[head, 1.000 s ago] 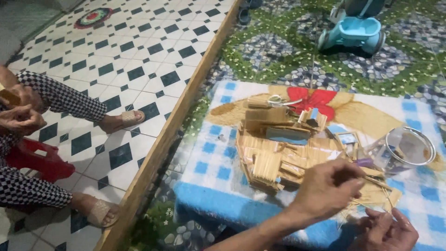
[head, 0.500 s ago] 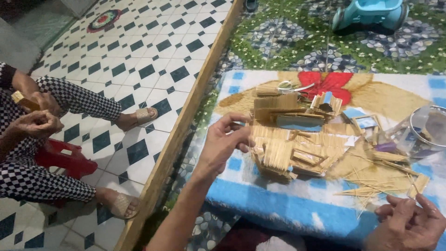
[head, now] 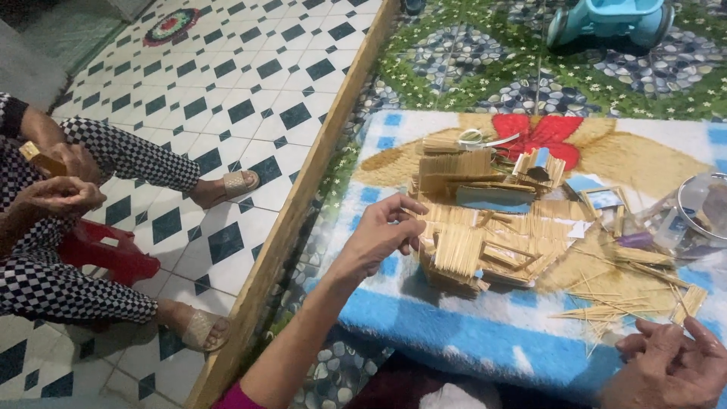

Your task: Assembling a model house using toothpicks and glue on a small table

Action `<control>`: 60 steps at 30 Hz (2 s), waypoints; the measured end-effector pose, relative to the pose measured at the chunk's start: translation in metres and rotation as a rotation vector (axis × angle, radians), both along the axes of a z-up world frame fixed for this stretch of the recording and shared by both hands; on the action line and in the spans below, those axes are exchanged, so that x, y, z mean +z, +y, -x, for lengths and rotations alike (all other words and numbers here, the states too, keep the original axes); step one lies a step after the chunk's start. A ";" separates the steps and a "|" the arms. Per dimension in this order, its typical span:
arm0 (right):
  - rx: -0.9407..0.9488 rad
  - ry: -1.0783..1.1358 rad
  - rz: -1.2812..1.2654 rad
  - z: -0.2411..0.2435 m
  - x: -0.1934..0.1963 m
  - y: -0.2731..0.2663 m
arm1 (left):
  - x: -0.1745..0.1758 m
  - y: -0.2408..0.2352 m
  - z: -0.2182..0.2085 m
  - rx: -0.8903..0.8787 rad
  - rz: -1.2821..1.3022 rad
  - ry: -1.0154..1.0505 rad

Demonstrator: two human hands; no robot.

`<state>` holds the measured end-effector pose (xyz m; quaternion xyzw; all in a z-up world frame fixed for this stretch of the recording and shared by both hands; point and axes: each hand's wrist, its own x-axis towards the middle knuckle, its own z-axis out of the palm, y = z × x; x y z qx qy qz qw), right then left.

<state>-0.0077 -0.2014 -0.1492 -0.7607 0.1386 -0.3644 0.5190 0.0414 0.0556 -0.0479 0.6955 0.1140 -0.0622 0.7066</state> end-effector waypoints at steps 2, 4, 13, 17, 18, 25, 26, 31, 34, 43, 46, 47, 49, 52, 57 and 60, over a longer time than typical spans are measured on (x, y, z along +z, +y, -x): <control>-0.025 -0.020 -0.034 -0.002 -0.001 0.001 | -0.001 0.003 -0.004 -0.025 -0.045 0.057; 0.003 -0.013 -0.055 0.000 0.002 0.000 | 0.002 0.004 -0.005 -0.042 -0.049 0.073; -0.010 -0.011 0.006 0.003 0.007 0.003 | -0.005 0.002 -0.012 -0.094 -0.034 0.146; 0.004 0.003 -0.047 0.001 0.010 0.002 | -0.007 0.001 -0.014 -0.090 -0.007 0.163; 0.003 0.008 -0.047 0.000 0.006 0.000 | -0.006 0.000 -0.014 -0.090 -0.006 0.168; -0.001 -0.013 -0.007 0.002 0.006 -0.001 | -0.005 -0.003 -0.013 -0.084 -0.036 0.182; -0.001 -0.009 -0.027 0.002 0.007 0.000 | -0.005 -0.003 -0.013 -0.086 -0.042 0.177; -0.012 -0.016 0.025 0.001 0.008 0.001 | -0.003 -0.006 -0.015 -0.087 -0.060 0.181; -0.023 -0.018 0.010 0.001 0.007 0.001 | 0.000 -0.008 -0.013 -0.082 -0.084 0.193; -0.003 -0.048 -0.037 0.000 0.005 -0.001 | -0.004 -0.010 -0.011 -0.085 -0.096 0.167; 0.013 -0.045 -0.033 -0.001 0.002 -0.003 | -0.002 -0.012 -0.012 -0.067 -0.102 0.190; 0.024 -0.050 -0.068 -0.002 0.001 -0.004 | -0.002 -0.012 -0.012 -0.067 -0.091 0.190; 0.037 -0.074 -0.061 -0.002 -0.003 -0.005 | -0.001 -0.012 -0.012 -0.065 -0.082 0.190; 0.052 -0.096 -0.062 -0.001 -0.004 -0.005 | -0.001 -0.011 -0.012 -0.075 -0.081 0.180; 0.049 -0.110 -0.105 -0.004 -0.007 -0.007 | -0.004 -0.009 -0.013 -0.094 -0.075 0.156; 0.061 -0.128 -0.099 -0.003 -0.003 -0.005 | 0.000 -0.006 -0.010 -0.098 -0.078 0.127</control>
